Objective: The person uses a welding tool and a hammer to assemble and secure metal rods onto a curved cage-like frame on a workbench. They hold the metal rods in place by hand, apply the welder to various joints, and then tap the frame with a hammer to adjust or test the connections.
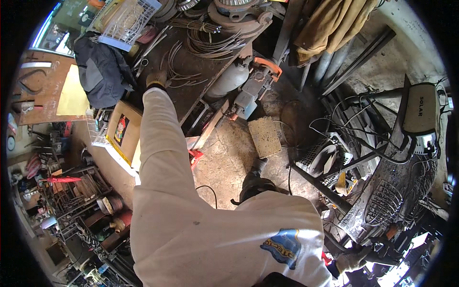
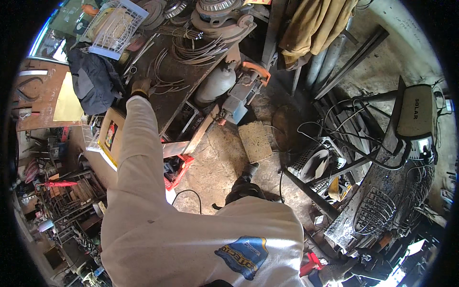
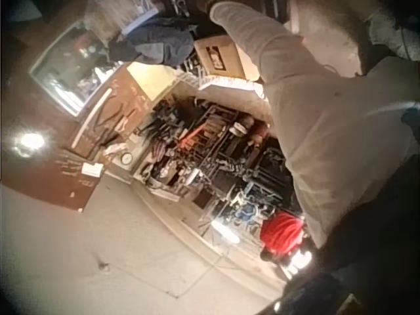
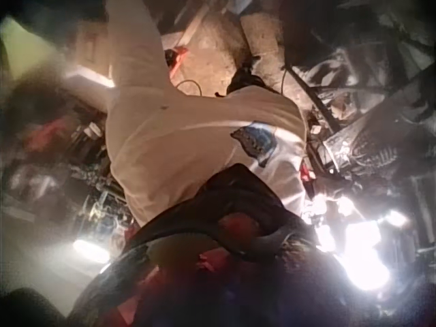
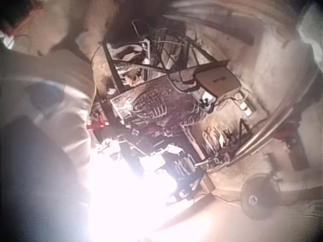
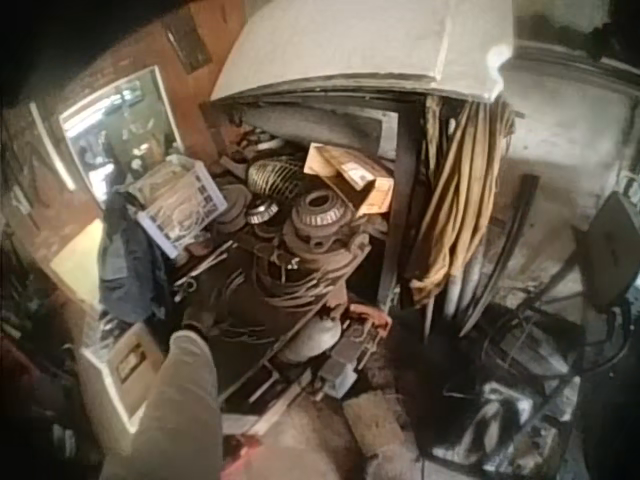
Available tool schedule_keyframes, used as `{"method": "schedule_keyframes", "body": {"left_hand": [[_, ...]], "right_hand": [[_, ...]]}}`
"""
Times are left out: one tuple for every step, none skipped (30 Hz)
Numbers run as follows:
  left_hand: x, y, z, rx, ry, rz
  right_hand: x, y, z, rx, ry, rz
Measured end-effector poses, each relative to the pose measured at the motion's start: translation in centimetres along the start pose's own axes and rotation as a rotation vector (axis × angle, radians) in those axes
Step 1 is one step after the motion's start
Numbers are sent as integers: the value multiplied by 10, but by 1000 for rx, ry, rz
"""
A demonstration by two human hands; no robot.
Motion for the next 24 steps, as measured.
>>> {"method": "schedule_keyframes", "body": {"left_hand": [[-10, -11, 9, 14, 89, 105], [-8, -26, 28, 25, 89, 95], [2, -43, 37, -343, 217, 21], [2, -13, 30, -273, 341, 158], [-24, 8, 1, -161, 473, 257], [-11, -3, 25, -162, 473, 252], [-8, -36, 32, -533, 550, 223], [-8, -57, 35, -916, 615, 200], [3, -32, 32, -942, 605, 229], [-1, 4, 9, -693, 681, 252], [-30, 21, -24, -409, 758, 234], [-39, 27, -43, -399, 766, 234], [-46, 9, -41, -1165, 839, 9], [-50, 5, -21, -1930, 830, -252], [-56, -9, -22, -1840, 871, -200], [-60, -2, -38, -1836, 869, -178], [-73, 8, -62, -1765, 928, -107], [-91, 20, -90, -1689, 988, -34], [-104, 39, -125, -1523, 1003, 82], [-113, 50, -145, -1518, 998, 111], [-113, 70, -160, -1647, 901, 190], [-112, 97, -175, -1776, 781, 278], [-110, 123, -191, -1755, 647, 353], [-111, 148, -200, -1731, 504, 436]], "right_hand": [[6, -2, 4, -1, -17, 1], [8, -2, 7, 3, -32, 12], [10, 6, -1, 28, -23, 18], [4, 1, -3, 7, -6, -4], [4, -2, -3, 2, -8, -12], [4, -4, -3, 1, -9, -17], [14, 3, -3, 23, -37, 15], [21, 11, -1, 30, -53, 38], [13, 7, -6, 15, -23, 20], [2, 2, -12, -2, 16, -10], [1, 0, -9, -8, 1, -23], [2, 2, -11, 0, -1, -19], [4, 1, -14, 4, -7, -13], [6, 3, -14, 6, -18, -12], [9, 3, -14, 9, -30, -8], [6, 4, -21, 12, -23, -7], [4, 5, -23, 14, -17, -7], [2, 6, -28, 14, -9, -6], [-2, 8, -34, 19, 11, -8], [-3, 9, -41, 26, 19, -5], [-5, 12, -46, 30, 29, -5], [-6, 14, -59, 29, 47, -11], [-9, 14, -71, 23, 63, -21], [-12, 14, -82, 6, 64, -42]]}}
Point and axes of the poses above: each hand's wrist, its own x-axis towards the middle knuckle, its own z-axis out of the palm, y = z × x, the point moved 7 cm from there along x, towards the middle knuckle, and after that the axes turned 15 degrees about z, right-handed, at the moved point
